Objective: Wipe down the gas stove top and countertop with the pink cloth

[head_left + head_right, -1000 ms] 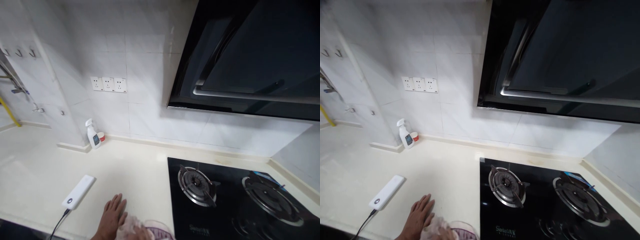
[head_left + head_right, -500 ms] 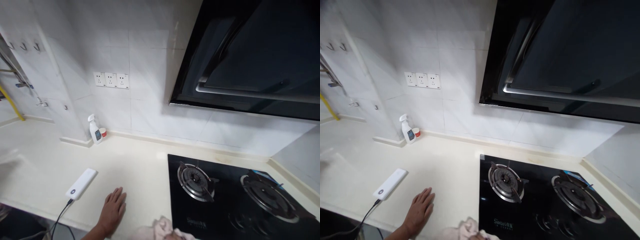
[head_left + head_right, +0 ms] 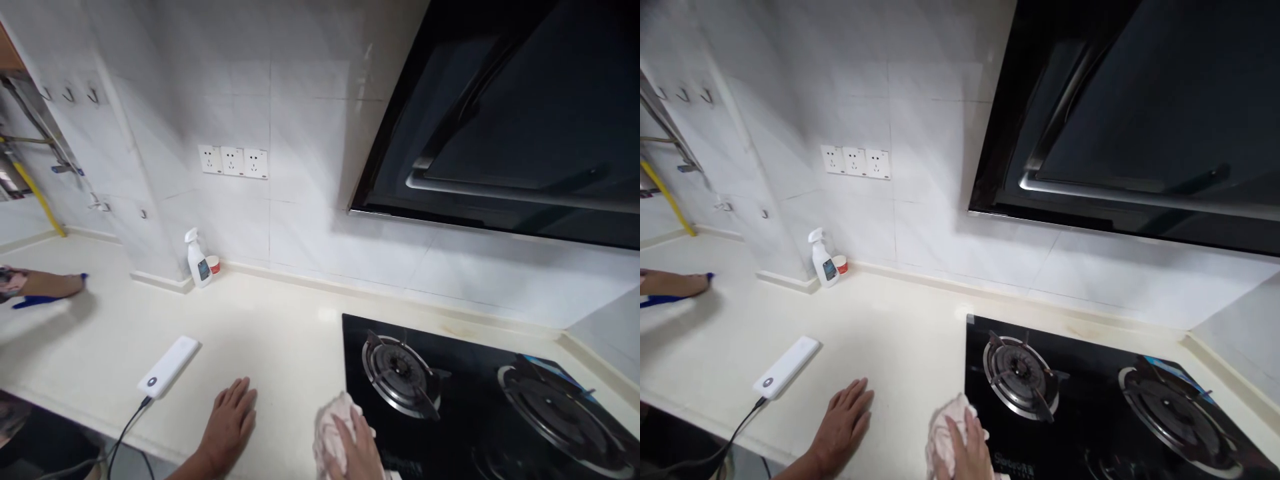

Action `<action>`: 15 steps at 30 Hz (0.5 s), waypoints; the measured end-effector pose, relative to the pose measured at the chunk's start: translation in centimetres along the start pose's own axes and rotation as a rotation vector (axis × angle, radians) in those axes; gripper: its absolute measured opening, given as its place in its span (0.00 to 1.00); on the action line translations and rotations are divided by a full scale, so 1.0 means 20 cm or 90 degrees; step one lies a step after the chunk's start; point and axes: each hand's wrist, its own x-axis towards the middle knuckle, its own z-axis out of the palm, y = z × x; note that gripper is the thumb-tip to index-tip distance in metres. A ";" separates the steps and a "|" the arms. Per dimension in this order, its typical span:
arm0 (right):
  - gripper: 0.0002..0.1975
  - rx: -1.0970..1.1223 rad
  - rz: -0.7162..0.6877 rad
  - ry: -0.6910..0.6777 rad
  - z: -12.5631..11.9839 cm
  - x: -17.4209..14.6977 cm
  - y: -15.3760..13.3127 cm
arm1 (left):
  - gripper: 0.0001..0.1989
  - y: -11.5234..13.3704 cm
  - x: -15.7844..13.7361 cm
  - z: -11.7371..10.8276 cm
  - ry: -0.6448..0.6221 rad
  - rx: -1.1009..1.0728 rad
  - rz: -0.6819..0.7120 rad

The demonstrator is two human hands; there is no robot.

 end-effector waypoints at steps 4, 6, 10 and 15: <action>0.28 -0.038 -0.058 -0.057 0.16 0.12 -0.03 | 0.20 -0.01 -0.01 0.02 0.021 0.041 0.016; 0.25 -0.043 -0.056 -0.054 0.18 0.21 0.00 | 0.20 -0.02 -0.02 0.03 0.033 0.056 0.023; 0.22 -0.062 -0.009 -0.003 0.17 0.52 0.05 | 0.21 -0.02 -0.03 0.05 0.057 0.065 0.036; 0.23 -0.115 0.161 0.134 0.26 1.03 0.06 | 0.21 -0.04 -0.04 0.07 0.083 0.100 0.056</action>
